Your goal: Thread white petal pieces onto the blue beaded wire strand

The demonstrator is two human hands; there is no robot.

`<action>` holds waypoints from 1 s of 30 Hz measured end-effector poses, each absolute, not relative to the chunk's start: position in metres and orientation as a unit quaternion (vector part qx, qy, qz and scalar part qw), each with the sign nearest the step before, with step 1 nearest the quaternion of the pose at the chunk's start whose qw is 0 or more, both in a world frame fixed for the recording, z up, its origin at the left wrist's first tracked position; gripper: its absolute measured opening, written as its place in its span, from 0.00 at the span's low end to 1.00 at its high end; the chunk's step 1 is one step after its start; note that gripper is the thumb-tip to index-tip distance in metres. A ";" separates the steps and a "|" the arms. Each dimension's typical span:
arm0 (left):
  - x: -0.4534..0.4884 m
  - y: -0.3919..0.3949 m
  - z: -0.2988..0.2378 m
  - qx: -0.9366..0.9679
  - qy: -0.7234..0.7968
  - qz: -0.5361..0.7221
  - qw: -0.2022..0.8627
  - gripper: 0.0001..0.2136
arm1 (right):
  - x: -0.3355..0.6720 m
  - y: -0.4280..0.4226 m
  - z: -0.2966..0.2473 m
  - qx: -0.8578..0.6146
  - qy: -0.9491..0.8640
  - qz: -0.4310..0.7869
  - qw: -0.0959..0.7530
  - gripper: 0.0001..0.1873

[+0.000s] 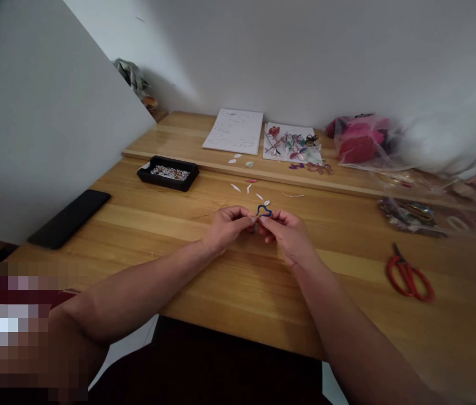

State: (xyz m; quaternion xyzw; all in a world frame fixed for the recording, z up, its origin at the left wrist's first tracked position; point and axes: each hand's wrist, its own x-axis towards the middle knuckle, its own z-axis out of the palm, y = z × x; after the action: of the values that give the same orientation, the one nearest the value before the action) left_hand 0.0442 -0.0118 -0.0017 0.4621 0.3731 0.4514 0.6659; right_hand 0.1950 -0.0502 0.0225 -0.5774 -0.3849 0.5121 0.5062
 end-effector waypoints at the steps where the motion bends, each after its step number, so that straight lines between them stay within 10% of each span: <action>1: 0.044 -0.012 -0.001 0.459 0.372 0.452 0.669 0.06 | 0.195 -0.050 0.022 -0.573 -0.372 0.525 0.507 0.15; 18: 0.043 -0.009 -0.001 0.425 0.359 0.473 0.684 0.09 | 0.182 -0.049 0.023 -0.478 -0.155 0.670 0.546 0.07; 30: 0.043 -0.010 -0.001 0.440 0.374 0.469 0.668 0.07 | 0.186 -0.054 0.016 -0.535 -0.327 0.572 0.529 0.12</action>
State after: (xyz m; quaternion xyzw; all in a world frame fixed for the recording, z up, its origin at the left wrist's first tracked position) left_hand 0.0426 -0.0098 -0.0006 0.4398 0.3737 0.4694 0.6683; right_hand 0.1863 -0.0537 0.0159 -0.5346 -0.3272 0.5719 0.5292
